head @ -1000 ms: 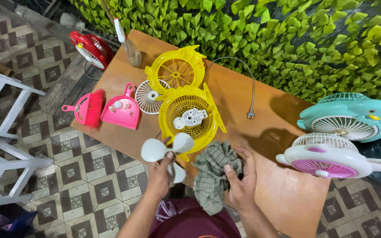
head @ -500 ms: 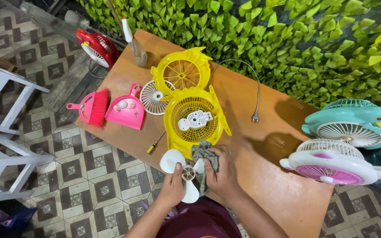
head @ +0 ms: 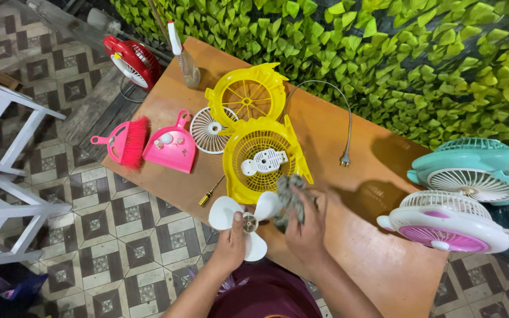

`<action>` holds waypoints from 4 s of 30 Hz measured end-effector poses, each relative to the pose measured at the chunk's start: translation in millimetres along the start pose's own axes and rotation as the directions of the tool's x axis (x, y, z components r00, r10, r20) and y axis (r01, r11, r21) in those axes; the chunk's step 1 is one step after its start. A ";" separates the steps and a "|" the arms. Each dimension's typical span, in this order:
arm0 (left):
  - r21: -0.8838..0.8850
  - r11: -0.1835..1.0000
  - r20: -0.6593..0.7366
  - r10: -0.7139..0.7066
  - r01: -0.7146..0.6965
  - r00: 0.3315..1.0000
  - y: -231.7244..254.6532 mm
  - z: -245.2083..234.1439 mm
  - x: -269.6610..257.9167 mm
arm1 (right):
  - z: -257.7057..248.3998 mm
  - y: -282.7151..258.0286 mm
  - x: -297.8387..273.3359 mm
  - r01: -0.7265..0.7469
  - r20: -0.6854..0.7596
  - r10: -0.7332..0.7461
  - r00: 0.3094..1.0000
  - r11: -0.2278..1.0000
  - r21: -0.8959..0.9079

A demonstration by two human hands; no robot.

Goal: The person wipes the interior of a yellow electric fan housing with a cloth, then cleans the fan blade and motor housing. They place the cleaned blade back into the fan housing and continue wiping the interior.

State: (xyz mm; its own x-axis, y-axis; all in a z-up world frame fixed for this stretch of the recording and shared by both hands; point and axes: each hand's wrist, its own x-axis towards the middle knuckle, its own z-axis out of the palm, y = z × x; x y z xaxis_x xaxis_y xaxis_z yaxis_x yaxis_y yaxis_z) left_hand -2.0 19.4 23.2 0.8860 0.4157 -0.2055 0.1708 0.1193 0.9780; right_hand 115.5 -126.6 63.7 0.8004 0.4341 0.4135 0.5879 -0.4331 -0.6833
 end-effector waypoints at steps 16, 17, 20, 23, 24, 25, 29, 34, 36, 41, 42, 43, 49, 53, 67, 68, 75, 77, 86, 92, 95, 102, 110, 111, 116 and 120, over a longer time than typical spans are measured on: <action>-0.235 0.970 0.177 -0.011 0.053 0.984 21.7 -21.0 6.4 | -15.6 -17.5 43.5 -0.009 0.109 0.015 0.994 0.998 -0.056; -0.260 0.962 0.218 -0.020 0.078 0.976 28.4 -22.3 7.3 | -20.4 -19.5 43.7 -0.071 0.045 0.074 0.996 0.996 -0.055; -0.104 0.964 0.268 -0.210 0.245 0.940 43.3 -25.9 9.1 | -33.2 -37.0 28.9 0.092 0.105 -0.101 0.989 0.992 0.088; 0.323 0.616 0.485 0.544 -0.718 0.685 54.5 -27.1 5.1 | -25.8 -66.2 26.1 0.387 0.304 -0.401 0.864 0.916 0.110; 0.385 0.793 0.433 0.297 -0.472 0.851 57.6 -26.7 3.1 | -19.4 -70.8 37.8 0.405 0.372 -0.425 0.825 0.904 0.135; 0.424 0.887 0.371 0.016 -0.185 0.929 60.3 -23.7 0.8 | -16.9 -72.1 53.2 0.423 0.439 -0.446 0.780 0.893 0.157; 0.518 0.824 0.195 -0.374 0.229 0.907 64.1 -22.0 -2.7 | -30.8 -78.2 87.2 0.188 0.307 -0.182 0.934 0.982 0.007; 0.387 0.724 0.474 0.375 -0.571 0.797 50.3 -32.9 -3.6 | -36.3 -86.1 54.3 0.538 0.343 -0.595 0.727 0.804 0.253; 0.498 0.671 0.528 0.268 -0.549 0.806 48.4 -32.4 -6.0 | -20.7 -76.0 58.6 0.478 0.467 -0.540 0.700 0.841 0.255; 0.731 0.667 0.370 -0.208 -0.145 0.905 62.2 -21.6 -5.4 | 5.1 -51.9 74.5 0.070 0.682 -0.123 0.721 0.992 0.105; 0.721 0.685 0.329 -0.201 -0.108 0.923 69.0 -19.4 -6.7 | 8.2 -47.5 82.1 -0.078 0.672 0.013 0.741 0.995 0.067; 0.710 0.701 0.281 -0.193 -0.068 0.940 76.3 -18.6 -8.2 | 10.4 -43.6 89.9 -0.222 0.657 0.144 0.740 0.974 0.036; 0.502 0.858 0.245 -0.019 -0.110 0.969 98.0 -47.8 -4.6 | -34.1 -22.7 96.3 -0.361 0.245 0.321 0.915 0.922 0.141; -0.616 0.688 0.221 -0.315 0.383 0.923 65.5 -44.1 11.8 | -48.3 -52.1 39.4 -0.150 0.261 0.039 0.964 0.895 0.420; -0.697 0.717 -0.191 -0.186 0.001 0.964 39.1 -41.8 19.2 | -33.9 -53.7 10.8 0.078 0.249 -0.090 0.964 0.995 0.056; -0.708 0.706 -0.200 -0.228 0.020 0.953 40.0 -41.2 16.7 | -30.6 -59.7 3.0 0.194 0.313 -0.190 0.931 0.981 0.019; -0.625 0.717 -0.057 -0.435 0.307 0.899 42.7 -17.3 -0.5 | -8.9 -35.5 -2.9 0.153 0.283 -0.212 0.935 0.965 0.214; -0.408 0.891 -0.119 -0.269 0.200 0.956 43.5 -26.7 1.7 | -14.9 -20.1 0.5 -0.039 0.328 -0.069 0.942 0.950 0.311; -0.560 0.827 0.190 0.061 0.057 0.980 16.1 -30.5 1.2 | 22.3 -11.6 10.1 -0.751 0.647 0.384 0.659 0.293 0.591; -0.639 0.767 -0.216 -0.103 -0.061 0.971 -0.8 -39.9 6.6 | 1.7 -38.7 21.7 -0.431 0.261 0.349 0.900 0.802 0.414; -0.698 0.716 -0.164 -0.154 -0.005 0.974 2.0 -42.9 3.3 | -14.1 -61.2 12.4 -0.128 0.120 0.095 0.988 0.941 0.313; -0.671 0.741 -0.269 -0.221 -0.018 0.937 29.3 -28.5 6.5 | 17.9 -89.5 -9.8 0.337 0.520 -0.285 0.805 0.942 -0.006; -0.471 0.881 -0.239 -0.166 0.035 0.957 41.1 -25.0 -0.2 | 17.9 -71.2 -10.2 0.310 0.177 -0.309 0.934 0.950 0.024; -0.543 0.840 -0.257 -0.193 0.023 0.947 41.8 -23.8 1.6 | 21.2 -71.1 -10.7 0.354 0.251 -0.335 0.908 0.935 -0.033; -0.810 0.568 -0.283 -0.162 -0.146 0.945 43.4 -45.3 11.3 | 6.9 -44.3 -32.8 0.246 0.579 -0.216 0.786 0.969 0.027; -0.737 0.650 -0.329 -0.106 -0.185 0.938 41.1 -64.8 9.8 | -23.4 10.1 -36.8 -0.154 0.414 0.178 0.893 0.984 -0.090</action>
State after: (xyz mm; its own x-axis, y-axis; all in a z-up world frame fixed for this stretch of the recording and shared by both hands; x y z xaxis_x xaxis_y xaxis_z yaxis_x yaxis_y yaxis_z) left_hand -14.3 86.8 59.1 0.6716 0.6740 -0.3077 -0.3705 0.6651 0.6484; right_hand 94.7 -165.4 55.7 0.7702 0.6378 -0.0016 0.4658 -0.5642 -0.6817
